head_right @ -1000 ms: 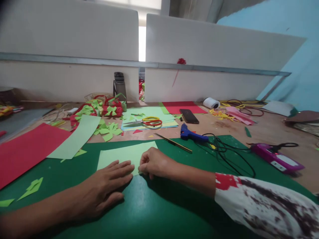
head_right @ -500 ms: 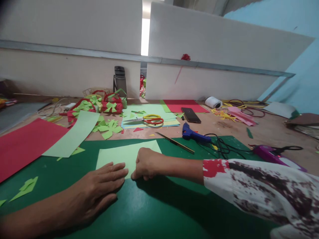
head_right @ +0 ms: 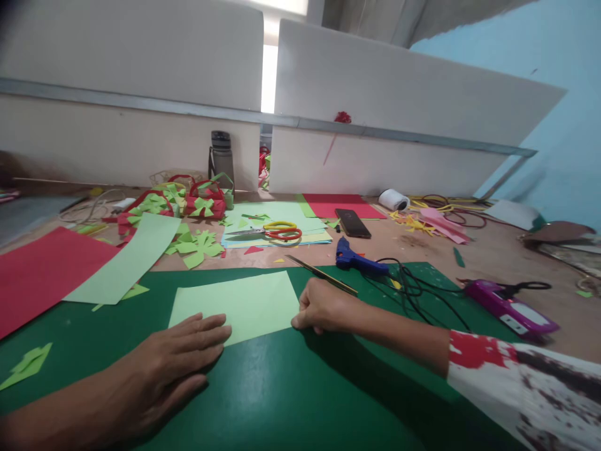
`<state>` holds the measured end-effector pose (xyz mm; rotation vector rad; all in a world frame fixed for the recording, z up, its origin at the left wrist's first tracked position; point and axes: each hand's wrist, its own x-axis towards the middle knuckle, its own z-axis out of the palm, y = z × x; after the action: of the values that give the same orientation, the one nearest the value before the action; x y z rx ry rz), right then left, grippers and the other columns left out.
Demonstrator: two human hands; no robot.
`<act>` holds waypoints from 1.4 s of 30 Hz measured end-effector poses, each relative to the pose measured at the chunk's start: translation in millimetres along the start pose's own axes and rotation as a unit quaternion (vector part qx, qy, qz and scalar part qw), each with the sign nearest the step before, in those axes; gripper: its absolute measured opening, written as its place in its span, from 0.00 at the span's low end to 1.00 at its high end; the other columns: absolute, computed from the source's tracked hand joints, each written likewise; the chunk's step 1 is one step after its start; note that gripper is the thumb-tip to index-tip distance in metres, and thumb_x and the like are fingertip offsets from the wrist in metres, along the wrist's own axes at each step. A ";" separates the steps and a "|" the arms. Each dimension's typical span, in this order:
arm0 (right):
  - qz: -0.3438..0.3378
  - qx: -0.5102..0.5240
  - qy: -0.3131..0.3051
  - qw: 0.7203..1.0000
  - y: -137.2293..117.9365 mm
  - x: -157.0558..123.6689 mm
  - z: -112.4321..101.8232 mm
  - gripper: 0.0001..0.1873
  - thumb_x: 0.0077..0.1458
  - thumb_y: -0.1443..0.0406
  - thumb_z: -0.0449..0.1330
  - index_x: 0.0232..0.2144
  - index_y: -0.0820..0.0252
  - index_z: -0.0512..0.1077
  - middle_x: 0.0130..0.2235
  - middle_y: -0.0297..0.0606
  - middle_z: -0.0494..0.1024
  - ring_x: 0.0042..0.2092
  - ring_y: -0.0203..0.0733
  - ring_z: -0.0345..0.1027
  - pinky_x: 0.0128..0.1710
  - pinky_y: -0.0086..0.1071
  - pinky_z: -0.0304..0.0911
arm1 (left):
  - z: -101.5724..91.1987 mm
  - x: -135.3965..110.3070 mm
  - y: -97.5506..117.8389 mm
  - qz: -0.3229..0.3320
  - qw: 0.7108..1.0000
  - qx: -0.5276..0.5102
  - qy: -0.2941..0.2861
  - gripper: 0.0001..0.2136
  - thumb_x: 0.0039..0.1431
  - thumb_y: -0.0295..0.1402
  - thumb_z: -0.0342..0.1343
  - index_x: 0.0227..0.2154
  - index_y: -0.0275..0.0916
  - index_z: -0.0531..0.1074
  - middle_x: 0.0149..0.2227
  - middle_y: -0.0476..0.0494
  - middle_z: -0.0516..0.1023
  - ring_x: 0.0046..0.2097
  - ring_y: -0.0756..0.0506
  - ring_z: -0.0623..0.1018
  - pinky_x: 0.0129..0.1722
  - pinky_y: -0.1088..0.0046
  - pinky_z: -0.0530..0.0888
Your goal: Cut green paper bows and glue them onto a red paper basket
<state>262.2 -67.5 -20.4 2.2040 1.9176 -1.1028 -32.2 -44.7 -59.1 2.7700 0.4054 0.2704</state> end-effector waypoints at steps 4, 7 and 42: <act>0.009 0.000 0.018 1.000 18.1 -2.8 -3.3 0.12 0.43 0.61 0.60 0.15 0.59 0.66 0.14 0.28 0.68 0.16 0.29 0.53 0.16 0.25 0.45 | 2.0 -0.4 -4.4 0.006 1.000 0.008 -0.007 0.17 0.66 0.33 0.44 0.55 0.41 0.68 0.59 0.39 0.67 0.63 0.38 0.62 0.61 0.54 0.62; 0.006 -0.001 0.029 1.000 29.1 -4.7 -6.1 0.12 0.44 0.62 0.59 0.15 0.59 0.66 0.14 0.29 0.69 0.16 0.30 0.52 0.15 0.25 0.45 | 7.9 -2.8 -12.0 -0.007 1.000 0.005 0.008 0.16 0.66 0.32 0.44 0.53 0.43 0.70 0.59 0.41 0.68 0.63 0.39 0.63 0.60 0.55 0.62; -0.187 -0.153 0.135 0.961 -27.9 -1.8 29.5 0.06 0.52 0.63 0.60 0.27 0.58 0.75 0.27 0.38 0.79 0.31 0.41 0.69 0.25 0.28 0.45 | -24.6 82.8 -17.3 -0.436 0.850 -0.244 -0.166 0.14 0.44 0.38 0.61 0.12 0.37 0.66 0.12 0.50 0.69 0.15 0.52 0.68 0.15 0.78 0.65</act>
<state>223.5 -75.4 -29.9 1.9553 2.4946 -0.4872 35.8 3.6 -30.9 1.8366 1.2266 -0.2911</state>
